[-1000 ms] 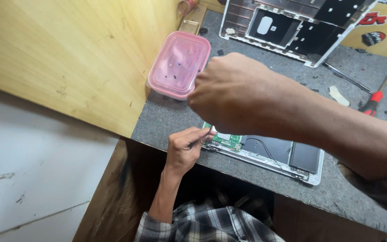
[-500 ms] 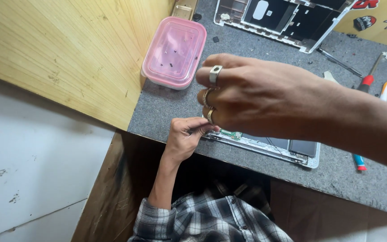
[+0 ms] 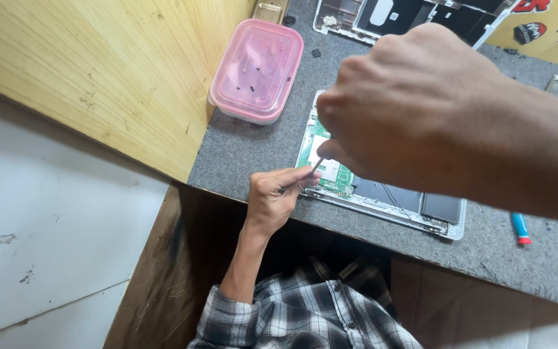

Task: Disassembling a laptop by removing the back cover and unscrewing internal components on a repair bench.

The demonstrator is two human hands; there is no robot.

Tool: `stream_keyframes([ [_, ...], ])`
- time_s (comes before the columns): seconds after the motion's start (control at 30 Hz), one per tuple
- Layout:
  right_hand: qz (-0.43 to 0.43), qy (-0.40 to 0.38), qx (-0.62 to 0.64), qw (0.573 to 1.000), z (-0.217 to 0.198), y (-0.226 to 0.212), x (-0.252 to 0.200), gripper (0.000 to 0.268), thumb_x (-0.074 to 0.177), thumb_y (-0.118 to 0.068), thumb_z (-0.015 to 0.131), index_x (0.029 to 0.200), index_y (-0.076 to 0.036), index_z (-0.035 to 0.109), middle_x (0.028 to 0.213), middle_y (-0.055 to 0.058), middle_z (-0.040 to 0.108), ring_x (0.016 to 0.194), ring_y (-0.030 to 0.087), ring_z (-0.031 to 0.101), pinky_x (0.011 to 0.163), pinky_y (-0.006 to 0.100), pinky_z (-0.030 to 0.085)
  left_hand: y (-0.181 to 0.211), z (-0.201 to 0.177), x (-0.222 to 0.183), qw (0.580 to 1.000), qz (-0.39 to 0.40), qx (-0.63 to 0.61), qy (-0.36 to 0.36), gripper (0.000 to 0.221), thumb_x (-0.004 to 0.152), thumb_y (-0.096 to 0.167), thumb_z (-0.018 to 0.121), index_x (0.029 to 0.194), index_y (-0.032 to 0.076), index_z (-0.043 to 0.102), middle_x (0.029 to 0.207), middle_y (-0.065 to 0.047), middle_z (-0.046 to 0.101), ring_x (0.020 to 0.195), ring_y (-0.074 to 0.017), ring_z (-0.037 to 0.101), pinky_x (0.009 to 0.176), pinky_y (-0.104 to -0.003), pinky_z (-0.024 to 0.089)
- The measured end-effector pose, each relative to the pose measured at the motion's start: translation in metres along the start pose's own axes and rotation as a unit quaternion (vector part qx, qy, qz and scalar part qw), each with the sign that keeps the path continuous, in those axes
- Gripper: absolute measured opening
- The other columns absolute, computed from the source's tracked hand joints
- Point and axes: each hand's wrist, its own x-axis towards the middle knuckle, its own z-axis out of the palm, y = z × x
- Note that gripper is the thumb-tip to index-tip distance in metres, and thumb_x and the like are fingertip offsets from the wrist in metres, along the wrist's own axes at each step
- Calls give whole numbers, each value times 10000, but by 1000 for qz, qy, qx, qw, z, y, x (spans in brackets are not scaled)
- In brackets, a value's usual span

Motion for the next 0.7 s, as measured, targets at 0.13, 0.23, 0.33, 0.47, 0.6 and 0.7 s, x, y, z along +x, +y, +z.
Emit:
stream_keyframes([
  [0.13,-38,-101,47,993,-3,4,19,355,968,-367,461,779,-138,656,683,-7,630,615,196,536,516,330,409,1,2,3,1000,7,11,-14,326,882,-92,765,1186,1,692,1067,-141,773,963,-241,801,882,-293,684],
  [0.23,-98,-92,43,990,7,-1,23,265,968,-105,465,762,-127,630,634,-5,585,548,190,484,501,347,375,-3,4,1,1000,5,-1,-7,323,877,-115,761,1175,-9,695,1060,-149,773,960,-247,800,890,-293,684],
  [0.33,-138,-48,15,989,21,-5,19,322,1067,-158,472,787,-107,623,610,-17,566,502,151,485,462,335,398,-2,3,2,1000,-4,-11,12,276,864,-92,780,1120,-7,719,1002,-144,780,904,-231,803,849,-280,684],
  [0.47,-249,216,-141,933,68,-3,18,344,1012,-99,734,671,-136,710,706,-14,696,678,176,656,599,365,529,12,-1,13,997,-40,-62,6,190,843,-4,820,1019,17,750,910,-119,784,819,-177,785,762,-237,656],
  [0.6,-272,497,-111,816,85,-4,17,550,997,33,756,531,-199,580,670,-82,512,769,189,543,672,309,485,14,-5,10,978,-141,-144,-52,296,893,63,762,1167,-20,690,1026,-164,759,944,-243,791,863,-303,676],
  [0.7,-232,584,-170,759,89,-13,15,485,1018,26,608,605,-224,561,899,-62,517,884,141,493,797,252,494,8,-7,9,993,-63,-54,-78,106,930,-10,734,1029,15,762,962,-82,777,843,-160,734,729,-266,589],
])
